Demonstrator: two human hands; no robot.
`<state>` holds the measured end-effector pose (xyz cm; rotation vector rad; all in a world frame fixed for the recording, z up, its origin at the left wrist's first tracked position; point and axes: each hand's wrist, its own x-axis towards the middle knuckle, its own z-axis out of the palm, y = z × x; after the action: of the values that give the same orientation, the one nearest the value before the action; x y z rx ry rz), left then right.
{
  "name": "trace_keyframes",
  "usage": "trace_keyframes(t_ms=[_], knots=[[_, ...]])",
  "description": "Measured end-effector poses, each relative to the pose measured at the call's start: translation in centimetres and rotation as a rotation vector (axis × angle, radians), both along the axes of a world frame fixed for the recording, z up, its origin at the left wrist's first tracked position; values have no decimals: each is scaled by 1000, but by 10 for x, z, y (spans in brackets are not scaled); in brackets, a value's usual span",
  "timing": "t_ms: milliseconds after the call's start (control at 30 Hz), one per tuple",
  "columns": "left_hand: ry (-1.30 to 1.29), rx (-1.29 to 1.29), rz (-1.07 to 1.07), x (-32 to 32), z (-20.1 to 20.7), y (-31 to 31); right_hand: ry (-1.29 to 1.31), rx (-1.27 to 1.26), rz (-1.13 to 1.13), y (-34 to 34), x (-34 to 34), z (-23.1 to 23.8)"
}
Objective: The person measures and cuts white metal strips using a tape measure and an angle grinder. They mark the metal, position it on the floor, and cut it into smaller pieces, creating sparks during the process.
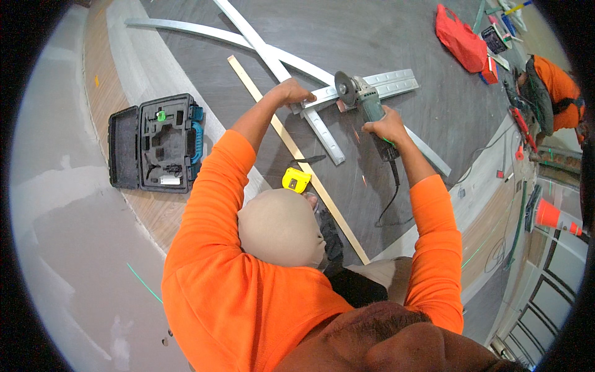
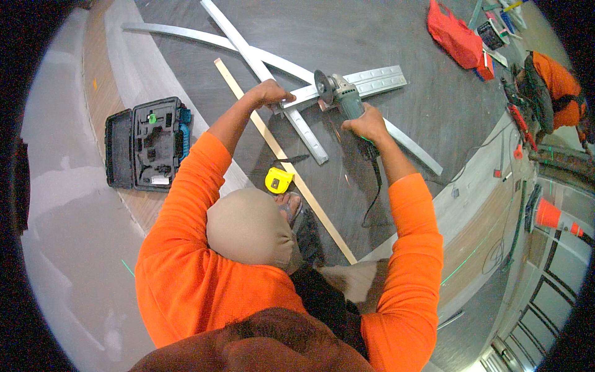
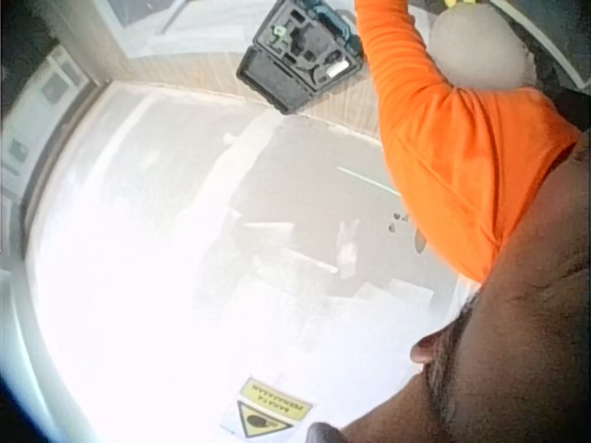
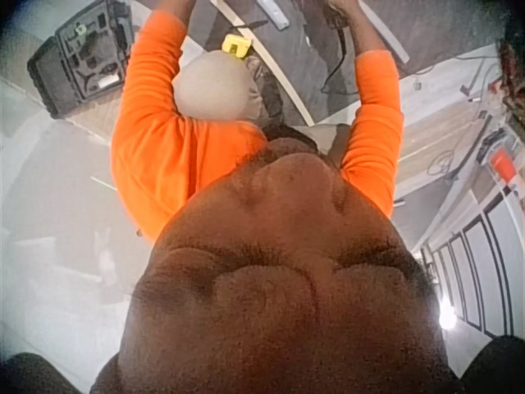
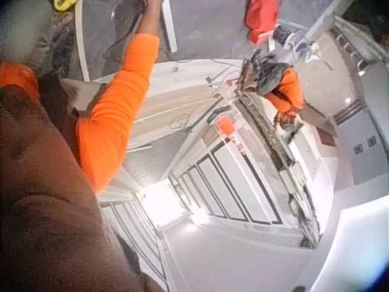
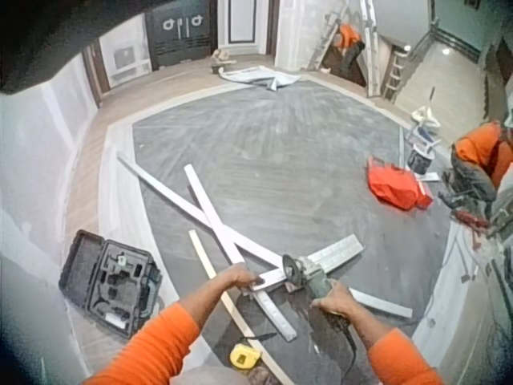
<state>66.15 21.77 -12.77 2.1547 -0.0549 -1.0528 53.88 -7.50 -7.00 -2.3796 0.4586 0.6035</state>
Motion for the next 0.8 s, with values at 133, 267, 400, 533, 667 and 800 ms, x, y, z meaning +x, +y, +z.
trace_keyframes(t_ms=[133, 267, 400, 533, 667, 800], knots=[[-21, 9, -2, -2, 6, 0, -10, -57, 21, 3, 0, 2], [-15, 8, 21, 0, -2, 0, -26, -39, 15, 7, -3, 6], [-15, 18, 7, 2, -7, -1, 21, 0, -28, 6, -1, 6], [-43, 16, 4, 3, -18, 1, -18, 28, -47, 0, -2, -8], [-74, 24, 4, -1, -16, 2, -27, 88, -33, 2, 1, -12], [-51, 48, -30, -1, -6, -2, -44, 63, -24, -5, 5, -29]])
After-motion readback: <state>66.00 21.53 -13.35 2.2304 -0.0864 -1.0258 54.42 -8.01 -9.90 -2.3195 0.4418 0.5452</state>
